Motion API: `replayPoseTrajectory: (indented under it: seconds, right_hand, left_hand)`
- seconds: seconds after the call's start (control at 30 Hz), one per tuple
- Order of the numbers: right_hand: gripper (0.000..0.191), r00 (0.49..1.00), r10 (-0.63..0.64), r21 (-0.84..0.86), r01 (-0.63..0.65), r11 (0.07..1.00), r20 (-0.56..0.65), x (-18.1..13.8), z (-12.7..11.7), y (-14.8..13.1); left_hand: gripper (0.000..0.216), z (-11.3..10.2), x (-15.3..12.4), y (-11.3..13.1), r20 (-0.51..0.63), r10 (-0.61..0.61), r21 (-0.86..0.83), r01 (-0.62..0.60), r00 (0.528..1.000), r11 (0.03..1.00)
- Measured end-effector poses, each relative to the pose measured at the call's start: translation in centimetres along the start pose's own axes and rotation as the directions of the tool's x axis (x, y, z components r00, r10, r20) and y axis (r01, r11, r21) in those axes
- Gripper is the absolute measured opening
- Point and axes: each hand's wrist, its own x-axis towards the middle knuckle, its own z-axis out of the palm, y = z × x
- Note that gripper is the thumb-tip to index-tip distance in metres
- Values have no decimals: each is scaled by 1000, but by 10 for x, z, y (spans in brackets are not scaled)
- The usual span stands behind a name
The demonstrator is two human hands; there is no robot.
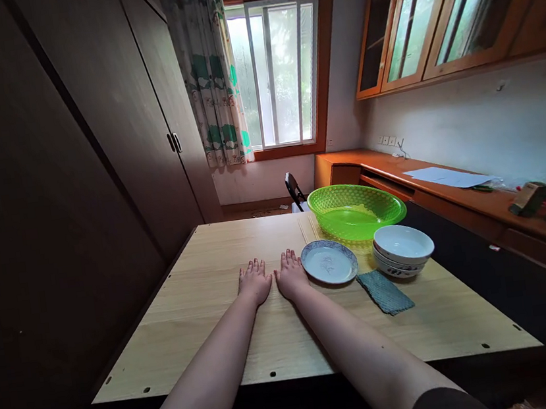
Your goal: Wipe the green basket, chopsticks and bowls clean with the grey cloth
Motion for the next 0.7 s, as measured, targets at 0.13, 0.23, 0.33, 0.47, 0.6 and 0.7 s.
replayPoseTrajectory:
  seconds: [0.13,0.23,0.33,0.47,0.6,0.7]
  right_hand:
    - [69,996,-5,-33,8,999,89,2,-2,0]
    - [70,995,3,-37,1,999,103,3,-1,-1]
    - [70,995,1,-33,3,999,103,4,0,0]
    - [71,995,3,-32,0,999,103,4,0,0]
    - [72,994,14,-32,-11,999,105,2,-2,-1]
    - [72,995,17,-39,-13,999,102,1,-3,-2]
  left_hand:
    - [63,0,1,0,1,-2,1,2,1000,1000]
    - [64,-1,1,0,3,-4,2,4,1000,1000]
    - [65,-1,1,-1,2,-2,-1,2,1000,1000]
    - [65,-1,1,0,-4,-1,-3,1,1000,1000]
    - [65,-2,1,0,1,-2,1,2,1000,1000]
    - [66,-2,0,0,1,-7,-9,7,1000,1000]
